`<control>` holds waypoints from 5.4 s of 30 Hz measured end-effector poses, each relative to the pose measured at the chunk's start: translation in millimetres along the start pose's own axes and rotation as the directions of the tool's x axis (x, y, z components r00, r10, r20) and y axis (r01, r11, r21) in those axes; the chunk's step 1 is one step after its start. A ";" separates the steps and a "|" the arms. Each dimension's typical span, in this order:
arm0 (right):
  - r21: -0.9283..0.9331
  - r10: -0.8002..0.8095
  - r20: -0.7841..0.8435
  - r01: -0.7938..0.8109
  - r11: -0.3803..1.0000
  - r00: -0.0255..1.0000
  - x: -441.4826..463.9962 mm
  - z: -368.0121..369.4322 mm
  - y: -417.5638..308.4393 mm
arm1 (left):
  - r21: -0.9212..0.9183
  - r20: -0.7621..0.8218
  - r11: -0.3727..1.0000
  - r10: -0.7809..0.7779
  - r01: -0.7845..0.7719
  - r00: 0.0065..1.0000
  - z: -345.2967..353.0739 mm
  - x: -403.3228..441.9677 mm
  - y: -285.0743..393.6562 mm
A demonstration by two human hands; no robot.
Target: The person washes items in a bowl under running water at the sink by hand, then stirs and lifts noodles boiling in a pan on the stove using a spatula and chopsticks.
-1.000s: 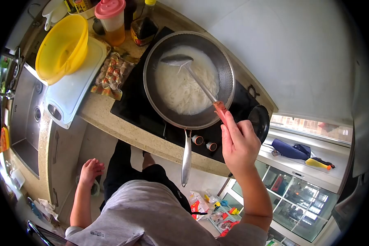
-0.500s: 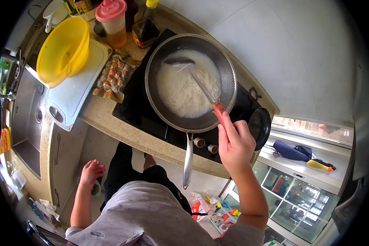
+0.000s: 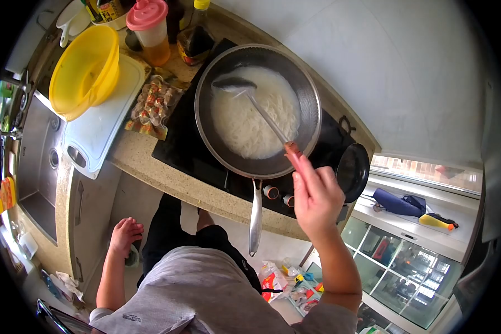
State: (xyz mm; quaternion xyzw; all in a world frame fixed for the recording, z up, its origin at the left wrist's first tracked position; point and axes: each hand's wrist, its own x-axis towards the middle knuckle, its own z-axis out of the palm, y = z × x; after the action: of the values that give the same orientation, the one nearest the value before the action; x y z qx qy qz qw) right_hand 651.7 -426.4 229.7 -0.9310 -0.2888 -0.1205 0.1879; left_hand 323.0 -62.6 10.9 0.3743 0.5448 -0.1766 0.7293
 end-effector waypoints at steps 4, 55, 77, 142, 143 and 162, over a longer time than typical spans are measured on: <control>0.039 0.119 -0.020 -0.119 0.992 0.993 3.3 -9.3 1.5 | 0.012 0.002 1.000 0.009 -0.009 1.000 2.3 -2.7 1.2; 0.832 0.634 0.487 -0.541 -0.126 0.601 -117.4 25.5 69.8 | -0.110 0.047 0.976 0.194 -0.188 0.980 -17.1 -25.8 12.3; -0.208 0.036 -0.136 -0.064 0.976 0.990 -44.9 -91.1 52.3 | 0.538 0.556 0.653 0.200 -0.533 0.807 213.2 -12.4 28.9; 0.467 -0.503 0.161 0.383 0.797 0.849 177.9 255.9 -398.5 | -0.562 -0.321 0.558 0.534 -0.611 0.782 -283.0 -121.1 124.2; 0.512 -0.513 0.175 0.368 0.776 0.840 177.0 272.1 -410.6 | -0.577 -0.359 0.530 0.518 -0.621 0.776 -289.9 -120.3 120.6; -0.146 -0.538 0.535 0.698 0.701 0.652 394.2 540.2 -688.0 | -0.572 -0.214 0.717 0.339 -0.399 0.916 -383.5 28.3 185.2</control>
State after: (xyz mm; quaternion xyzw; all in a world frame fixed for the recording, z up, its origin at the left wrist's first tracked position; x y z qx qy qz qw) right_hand 630.1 519.0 67.3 -0.7913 -0.6029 -0.0056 -0.1016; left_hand 201.9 346.6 1.8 0.2306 0.5201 0.1733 0.8039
